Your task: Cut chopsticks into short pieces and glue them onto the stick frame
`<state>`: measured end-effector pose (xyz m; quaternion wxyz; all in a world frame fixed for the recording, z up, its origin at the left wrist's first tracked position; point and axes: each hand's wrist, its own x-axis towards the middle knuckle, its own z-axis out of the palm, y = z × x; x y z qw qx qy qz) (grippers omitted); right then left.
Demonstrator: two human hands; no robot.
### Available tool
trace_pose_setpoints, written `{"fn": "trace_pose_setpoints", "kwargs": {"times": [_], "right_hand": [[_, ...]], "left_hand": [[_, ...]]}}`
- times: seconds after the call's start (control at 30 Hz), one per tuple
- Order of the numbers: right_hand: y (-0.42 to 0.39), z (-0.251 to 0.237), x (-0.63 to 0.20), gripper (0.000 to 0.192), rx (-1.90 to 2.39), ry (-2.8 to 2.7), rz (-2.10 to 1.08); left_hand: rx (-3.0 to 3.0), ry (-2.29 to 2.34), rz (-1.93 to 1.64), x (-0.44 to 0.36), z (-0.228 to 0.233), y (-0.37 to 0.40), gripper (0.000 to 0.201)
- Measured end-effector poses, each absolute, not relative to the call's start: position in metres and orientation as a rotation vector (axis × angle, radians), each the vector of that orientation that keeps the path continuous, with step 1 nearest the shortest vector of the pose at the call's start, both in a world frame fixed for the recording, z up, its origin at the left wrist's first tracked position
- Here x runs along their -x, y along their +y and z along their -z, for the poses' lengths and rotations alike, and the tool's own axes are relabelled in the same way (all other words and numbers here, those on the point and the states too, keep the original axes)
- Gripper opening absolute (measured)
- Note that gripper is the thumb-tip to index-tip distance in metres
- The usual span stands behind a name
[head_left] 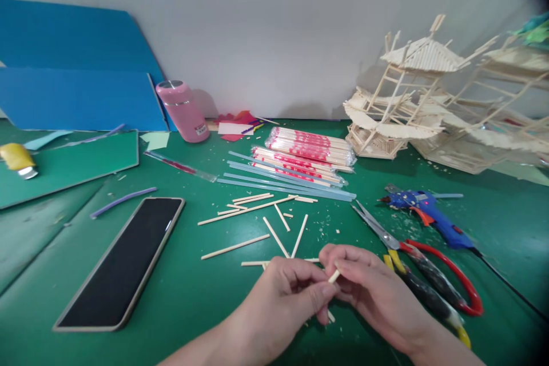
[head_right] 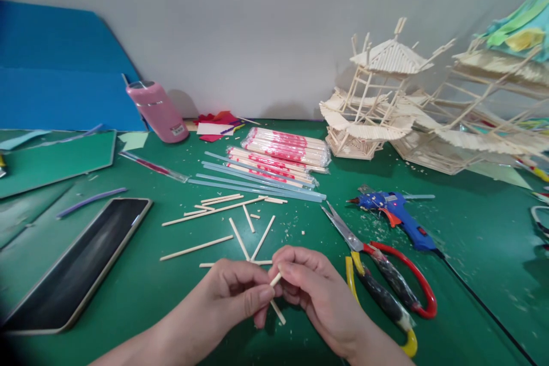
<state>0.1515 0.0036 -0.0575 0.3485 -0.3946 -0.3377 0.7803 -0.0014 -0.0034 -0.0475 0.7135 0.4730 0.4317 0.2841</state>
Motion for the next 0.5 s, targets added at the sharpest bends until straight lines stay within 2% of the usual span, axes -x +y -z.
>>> {"fn": "trace_pose_setpoints", "kwargs": {"times": [0.1, 0.23, 0.33, 0.4, 0.5], "right_hand": [[0.006, 0.054, -0.163, 0.022, 1.238, -1.118, -1.752], [0.000, 0.061, -0.215, 0.025, 1.699, -1.640, -0.888], [-0.014, 0.079, -0.261, 0.032, 1.925, -1.746, -0.450], [-0.023, 0.091, -0.283, 0.037, 1.994, -1.825, -0.325], [-0.027, 0.099, -0.297, 0.039, 2.045, -1.894, -0.308]], "left_hand": [[-1.020, 1.013, -0.619, 0.001, 0.044, -0.003, 0.028], [-0.927, 1.069, -0.638, 0.000, 0.045, -0.001, 0.024], [-0.894, 1.051, -0.654, 0.001, 0.048, 0.000, 0.023], [-0.885, 1.032, -0.667, 0.003, 0.050, 0.001, 0.023], [-0.859, 0.953, -0.700, 0.004, 0.051, 0.000, 0.024]]}}
